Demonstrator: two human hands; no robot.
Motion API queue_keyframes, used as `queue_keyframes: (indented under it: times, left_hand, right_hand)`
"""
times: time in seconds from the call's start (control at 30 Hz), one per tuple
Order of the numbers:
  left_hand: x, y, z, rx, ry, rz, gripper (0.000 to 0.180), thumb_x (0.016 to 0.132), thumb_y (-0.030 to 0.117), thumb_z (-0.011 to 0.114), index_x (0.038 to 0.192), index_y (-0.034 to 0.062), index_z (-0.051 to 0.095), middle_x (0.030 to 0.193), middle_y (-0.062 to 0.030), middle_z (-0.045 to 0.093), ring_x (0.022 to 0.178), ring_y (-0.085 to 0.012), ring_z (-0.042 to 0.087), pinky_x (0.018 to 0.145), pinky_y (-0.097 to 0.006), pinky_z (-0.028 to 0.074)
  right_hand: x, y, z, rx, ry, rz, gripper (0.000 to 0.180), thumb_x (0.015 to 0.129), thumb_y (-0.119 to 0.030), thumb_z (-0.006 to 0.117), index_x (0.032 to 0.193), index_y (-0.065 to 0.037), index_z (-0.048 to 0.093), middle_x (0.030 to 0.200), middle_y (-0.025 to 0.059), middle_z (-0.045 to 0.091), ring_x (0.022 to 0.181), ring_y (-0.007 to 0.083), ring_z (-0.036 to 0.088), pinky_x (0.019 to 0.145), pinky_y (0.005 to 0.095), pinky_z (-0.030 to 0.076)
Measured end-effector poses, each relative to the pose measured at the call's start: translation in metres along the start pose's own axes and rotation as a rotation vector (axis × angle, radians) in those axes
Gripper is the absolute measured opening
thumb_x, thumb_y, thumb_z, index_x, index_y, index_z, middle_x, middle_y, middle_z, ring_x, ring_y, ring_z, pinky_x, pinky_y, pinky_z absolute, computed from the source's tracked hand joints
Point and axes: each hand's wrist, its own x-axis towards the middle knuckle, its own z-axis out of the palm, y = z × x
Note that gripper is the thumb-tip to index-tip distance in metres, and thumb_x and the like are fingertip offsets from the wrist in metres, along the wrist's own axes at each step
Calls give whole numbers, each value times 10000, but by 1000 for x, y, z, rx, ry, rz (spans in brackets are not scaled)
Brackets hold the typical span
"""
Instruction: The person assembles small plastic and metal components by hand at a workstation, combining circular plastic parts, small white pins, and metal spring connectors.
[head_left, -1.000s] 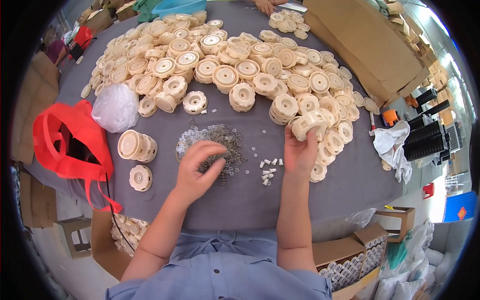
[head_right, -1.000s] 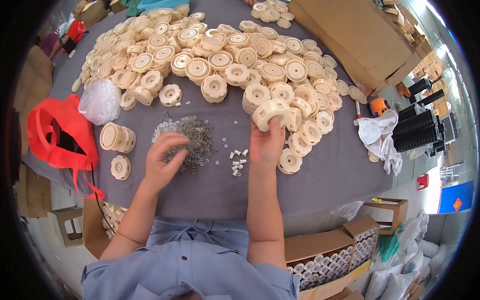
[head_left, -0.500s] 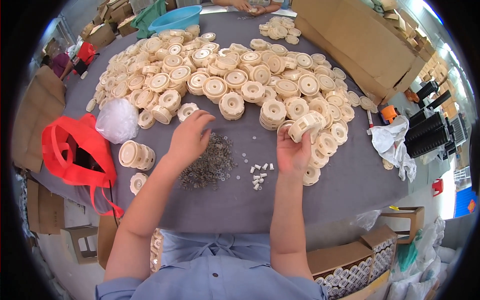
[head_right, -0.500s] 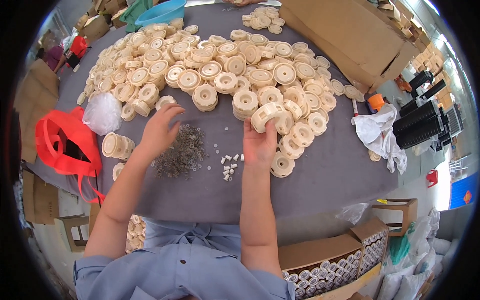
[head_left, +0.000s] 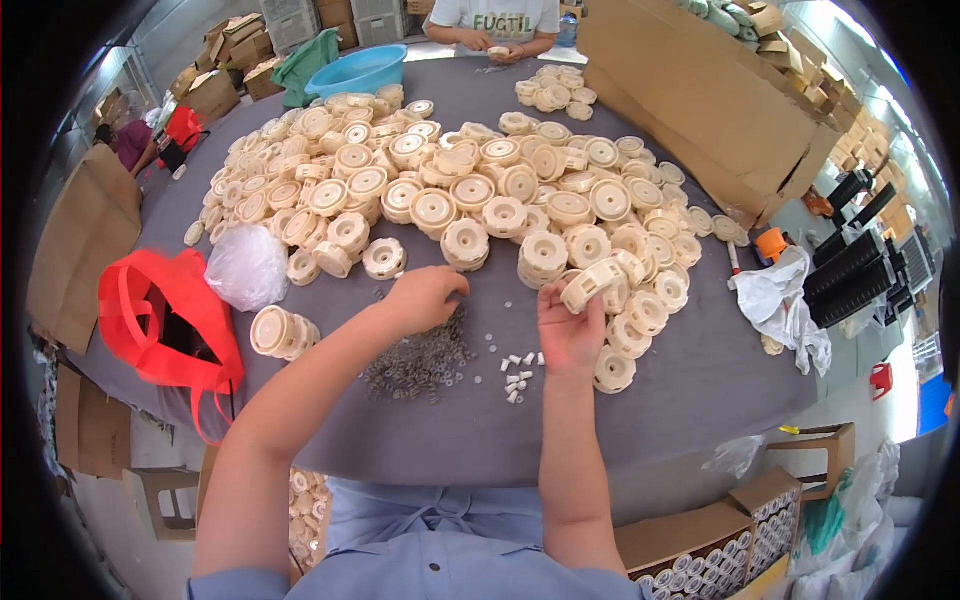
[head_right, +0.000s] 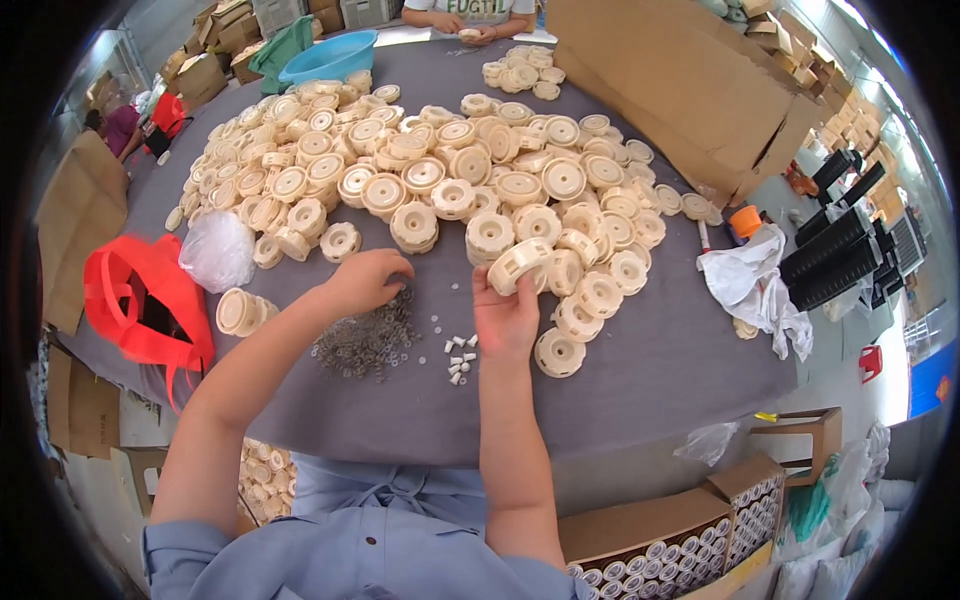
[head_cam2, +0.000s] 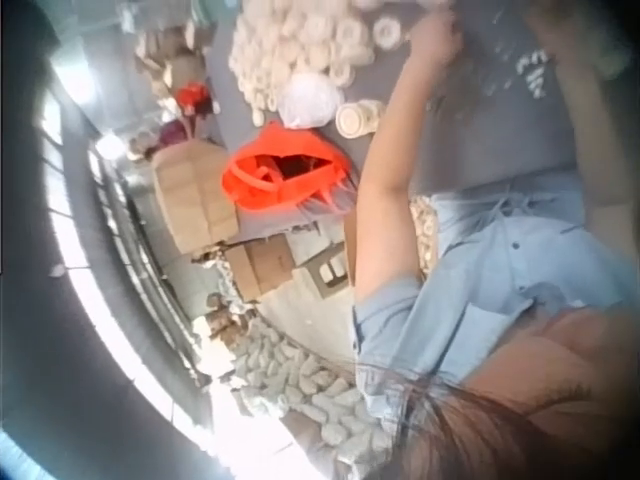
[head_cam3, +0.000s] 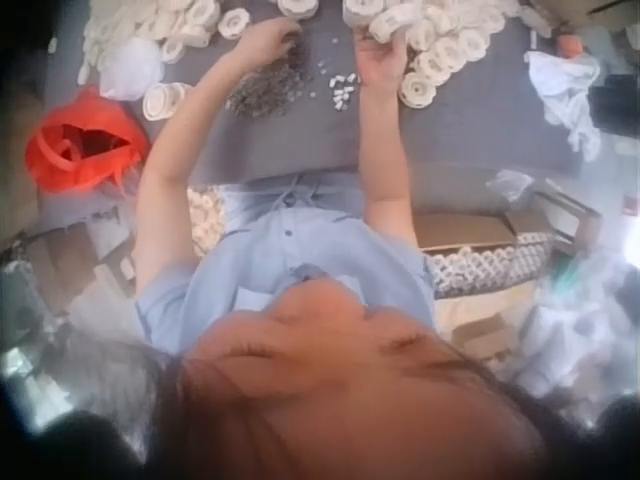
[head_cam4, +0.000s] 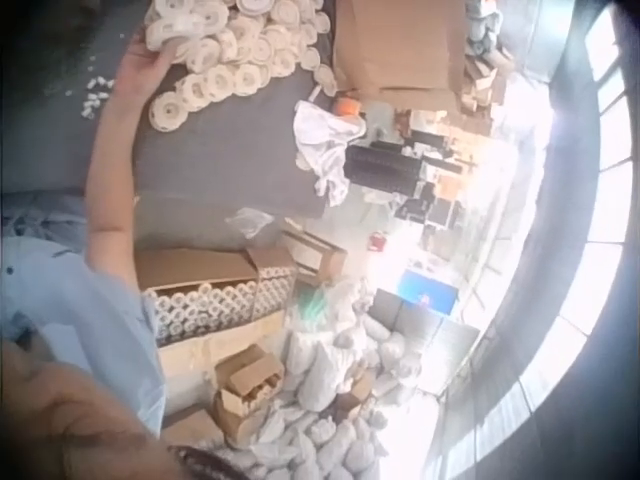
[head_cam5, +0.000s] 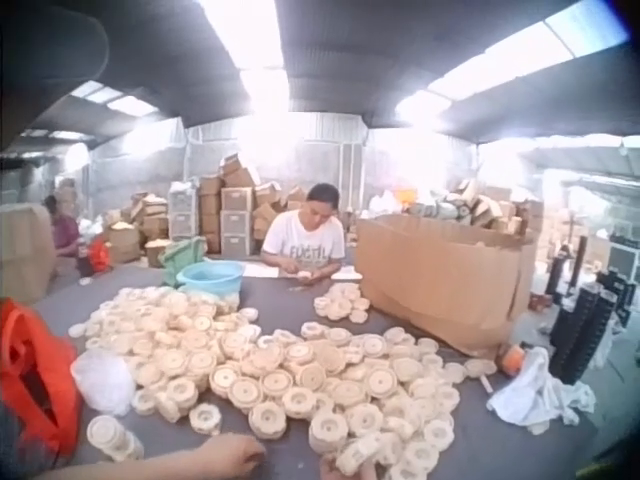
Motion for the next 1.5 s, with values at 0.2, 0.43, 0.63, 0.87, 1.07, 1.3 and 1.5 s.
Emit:
queue_keyframes:
  times: [0.2, 0.43, 0.63, 0.87, 1.07, 1.3, 1.5]
  left_hand:
    - [24, 9, 6, 158, -35, -78, 148, 697, 94, 567, 832, 95, 628, 769, -99, 619, 762, -282, 600, 658, -381, 481]
    - [33, -4, 18, 424, -146, -69, 138, 589, 136, 612, 721, 111, 646, 725, -120, 614, 714, -303, 606, 617, -421, 484]
    - [28, -8, 10, 313, -158, -113, 138, 581, 82, 617, 703, 125, 665, 736, -104, 629, 748, -272, 607, 666, -381, 485]
    - [40, -1, 9, 381, -231, -110, 105, 610, 88, 614, 690, 144, 654, 746, -84, 632, 741, -253, 617, 655, -363, 483]
    - [31, 5, -5, 353, -247, -54, 116, 598, 114, 626, 713, 115, 637, 728, -87, 626, 723, -262, 612, 654, -363, 483]
    - [-19, 23, 5, -537, 253, -106, 86, 647, 27, 612, 692, 40, 540, 653, -13, 542, 576, -97, 515, 543, -226, 412]
    - [-48, 29, 20, -975, 640, -60, 136, 697, -63, 556, 775, 48, 563, 703, 39, 504, 605, -24, 463, 546, -166, 372]
  right_hand:
    - [0, 6, 5, 26, 56, -13, 236, 868, -197, 500, 1052, -50, 519, 952, 74, 561, 825, 178, 535, 839, 382, 439]
    - [1, 8, -18, -48, -43, 28, 341, 854, -177, 523, 1173, -75, 461, 1132, 77, 543, 1014, 225, 538, 848, 428, 455]
    - [3, 21, -17, -44, -147, 65, 264, 867, -177, 522, 1116, -92, 505, 1072, 46, 571, 977, 189, 546, 826, 398, 462]
    - [5, 19, -21, -96, -157, 94, 278, 859, -188, 544, 1116, -90, 501, 1053, 39, 573, 958, 182, 552, 834, 387, 461]
    - [1, 24, -17, -93, -120, 115, 301, 848, -181, 568, 1125, -92, 491, 1056, 38, 567, 955, 183, 556, 843, 395, 457]
    - [3, 21, -26, -123, -154, 149, 321, 848, -158, 562, 1149, -98, 468, 1073, 37, 556, 990, 185, 545, 858, 402, 446]
    - [-5, 31, -19, -233, -190, 183, 339, 833, -159, 574, 1145, -89, 462, 1076, 43, 549, 982, 194, 546, 861, 411, 445]
